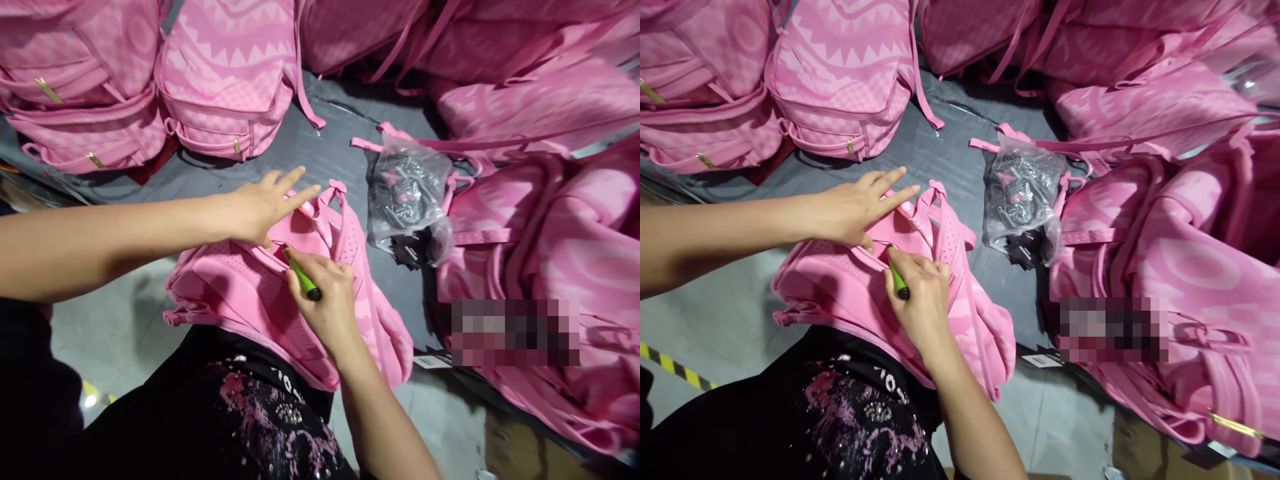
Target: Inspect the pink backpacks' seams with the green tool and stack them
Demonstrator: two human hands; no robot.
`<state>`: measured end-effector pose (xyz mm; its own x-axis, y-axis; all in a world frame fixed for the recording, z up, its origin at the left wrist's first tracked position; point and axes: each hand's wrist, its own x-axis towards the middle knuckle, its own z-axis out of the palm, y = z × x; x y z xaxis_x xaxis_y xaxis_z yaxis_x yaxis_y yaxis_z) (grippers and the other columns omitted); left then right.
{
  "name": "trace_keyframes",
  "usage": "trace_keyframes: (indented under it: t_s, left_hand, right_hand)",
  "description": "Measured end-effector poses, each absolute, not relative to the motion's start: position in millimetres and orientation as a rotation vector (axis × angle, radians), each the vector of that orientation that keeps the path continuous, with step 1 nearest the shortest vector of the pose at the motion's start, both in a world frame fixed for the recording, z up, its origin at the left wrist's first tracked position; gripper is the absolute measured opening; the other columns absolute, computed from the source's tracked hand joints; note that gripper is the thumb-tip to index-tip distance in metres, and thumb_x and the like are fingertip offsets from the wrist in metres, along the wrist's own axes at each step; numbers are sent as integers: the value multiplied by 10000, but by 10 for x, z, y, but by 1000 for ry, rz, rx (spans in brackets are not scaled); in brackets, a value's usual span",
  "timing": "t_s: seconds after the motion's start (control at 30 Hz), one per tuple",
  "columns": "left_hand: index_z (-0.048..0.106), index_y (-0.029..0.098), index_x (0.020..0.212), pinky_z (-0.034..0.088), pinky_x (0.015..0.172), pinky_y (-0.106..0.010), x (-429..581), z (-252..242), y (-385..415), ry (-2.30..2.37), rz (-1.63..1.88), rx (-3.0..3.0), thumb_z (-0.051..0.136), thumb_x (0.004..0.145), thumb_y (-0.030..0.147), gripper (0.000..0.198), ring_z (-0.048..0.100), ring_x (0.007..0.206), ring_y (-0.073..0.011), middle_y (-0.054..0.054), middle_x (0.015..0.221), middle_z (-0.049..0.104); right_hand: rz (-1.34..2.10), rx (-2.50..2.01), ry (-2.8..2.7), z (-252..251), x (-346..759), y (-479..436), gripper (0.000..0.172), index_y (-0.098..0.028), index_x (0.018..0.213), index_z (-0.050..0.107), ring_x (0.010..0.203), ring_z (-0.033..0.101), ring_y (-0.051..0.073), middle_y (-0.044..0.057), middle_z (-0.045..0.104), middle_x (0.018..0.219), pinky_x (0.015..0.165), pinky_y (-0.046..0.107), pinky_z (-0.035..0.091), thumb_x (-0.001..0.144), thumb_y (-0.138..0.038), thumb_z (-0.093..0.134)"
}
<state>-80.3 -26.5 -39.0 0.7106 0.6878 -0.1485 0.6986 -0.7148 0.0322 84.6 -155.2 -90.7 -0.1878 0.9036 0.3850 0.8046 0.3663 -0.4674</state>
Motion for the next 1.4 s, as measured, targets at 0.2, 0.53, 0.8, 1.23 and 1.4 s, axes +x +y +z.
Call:
trace_keyframes:
  t_s: [0.2,0.53,0.8,1.23,1.4]
  left_hand:
    - [-110,298,1594,511,962,-522,-777,-408,-415,1337,-226,2798,797,707,269,1269,281,1429,-485,-212,1681,-39]
    - [-58,292,1605,454,1030,-443,-861,-392,-188,1106,-341,2870,637,755,228,1100,438,1334,-359,-174,1642,191]
    - [26,313,1606,451,1013,-334,-906,-393,81,966,-309,2781,670,730,265,1088,547,1264,-260,-122,1558,374]
    - [-201,334,1567,512,787,-270,-922,-353,-32,1096,-423,2811,665,714,249,1218,659,1053,-218,-198,1583,296]
    - [-115,296,1599,503,855,-301,-872,-309,-45,1127,-465,2729,608,749,218,1119,640,1112,-254,-189,1569,306]
  right_hand:
    - [294,-1329,-1925,-1105,656,-1435,261,-220,1175,706,1047,709,228,69,768,1144,933,433,494,942,-242,591]
    - [417,-1354,-1929,-1026,789,-1431,318,-147,1211,708,857,721,232,93,786,1043,874,433,539,943,-238,562]
    - [603,-1341,-2115,-864,853,-1416,271,-186,1140,739,762,724,211,53,792,880,847,411,520,927,-253,586]
    - [486,-1327,-1938,-1014,757,-1370,297,-189,1207,702,914,736,232,66,783,1094,867,418,518,928,-219,605]
    - [459,-1278,-1953,-1052,640,-1287,309,-181,1209,698,960,737,239,72,777,1120,888,434,504,913,-198,612]
